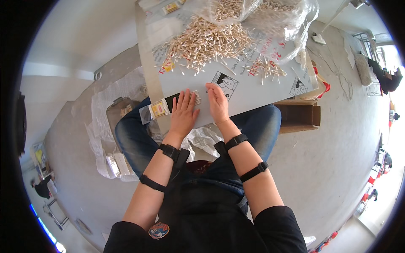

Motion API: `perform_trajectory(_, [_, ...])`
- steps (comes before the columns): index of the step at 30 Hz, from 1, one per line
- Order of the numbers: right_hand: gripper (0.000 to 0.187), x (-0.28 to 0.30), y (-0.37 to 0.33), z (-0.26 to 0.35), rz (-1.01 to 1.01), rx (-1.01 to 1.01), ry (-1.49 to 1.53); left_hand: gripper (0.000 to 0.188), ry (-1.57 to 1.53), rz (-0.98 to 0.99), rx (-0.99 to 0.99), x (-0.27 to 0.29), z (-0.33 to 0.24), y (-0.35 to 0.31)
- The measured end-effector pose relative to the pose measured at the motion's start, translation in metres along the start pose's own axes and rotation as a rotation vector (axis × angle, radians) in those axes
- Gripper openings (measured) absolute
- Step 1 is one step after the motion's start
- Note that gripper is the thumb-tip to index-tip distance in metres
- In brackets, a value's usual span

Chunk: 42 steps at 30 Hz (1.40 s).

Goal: Placing small wooden sticks into individual plastic packets and arranging them in a container.

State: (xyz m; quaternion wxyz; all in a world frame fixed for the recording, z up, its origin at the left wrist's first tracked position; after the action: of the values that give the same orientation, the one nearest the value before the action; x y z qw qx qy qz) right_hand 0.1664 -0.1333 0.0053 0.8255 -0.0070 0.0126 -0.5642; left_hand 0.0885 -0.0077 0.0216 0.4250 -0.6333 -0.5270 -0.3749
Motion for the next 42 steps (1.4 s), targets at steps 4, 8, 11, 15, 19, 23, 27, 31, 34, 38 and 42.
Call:
perform_trajectory(4, [0.025,0.002,0.0,-0.003,0.039,-0.012,-0.068,0.063,0.026,0.005,-0.018,-0.001,-0.006,-0.002])
perform_trajectory(8, [0.024,-0.001,0.0,0.001,0.042,0.005,-0.088,0.064,0.051,-0.014,-0.028,0.002,-0.002,0.004])
perform_trajectory(11, [0.022,-0.001,0.002,0.005,0.036,0.001,-0.16,0.065,0.037,-0.03,-0.03,0.001,-0.001,0.005])
perform_trajectory(15, [0.029,-0.009,0.003,0.03,0.127,0.115,-0.429,0.065,-0.007,-0.055,-0.041,0.001,0.004,0.003])
perform_trajectory(19, [0.045,-0.038,0.0,0.057,0.315,0.351,-0.915,0.064,0.005,-0.078,-0.021,0.006,0.013,0.003])
perform_trajectory(23, [0.044,-0.041,0.002,0.058,0.33,0.387,-0.928,0.064,0.01,-0.057,-0.044,0.002,0.011,0.003])
perform_trajectory(27, [0.036,-0.024,0.046,0.052,0.126,0.255,-0.864,0.063,0.042,-0.116,-0.032,0.008,0.009,0.0])
perform_trajectory(31, [0.018,-0.017,0.078,0.046,0.016,0.17,-0.964,0.063,0.031,-0.101,-0.017,0.007,0.007,0.004])
perform_trajectory(34, [0.01,-0.015,0.088,0.034,0.075,0.089,-0.994,0.063,0.075,-0.069,0.004,0.005,0.006,0.005])
perform_trajectory(38, [0.006,-0.004,0.075,0.031,0.054,0.029,-0.982,0.063,0.04,-0.085,-0.015,0.006,0.009,0.002])
perform_trajectory(42, [0.004,0.008,0.047,0.026,-0.002,-0.022,-0.861,0.063,0.007,-0.113,-0.039,0.009,0.009,0.0])
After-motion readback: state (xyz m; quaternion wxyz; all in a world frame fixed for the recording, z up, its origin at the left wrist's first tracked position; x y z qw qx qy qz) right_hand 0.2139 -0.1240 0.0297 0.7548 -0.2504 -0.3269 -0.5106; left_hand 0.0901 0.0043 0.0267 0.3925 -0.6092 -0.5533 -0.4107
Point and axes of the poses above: each hand's wrist, its own y-axis towards the middle knuckle, its own x-axis out of the back of the hand, z = x × y, the point moved 10 cm from there along y, towards the middle knuckle, and after that the axes turned 13 degrees about z, right-handed, at the moved point
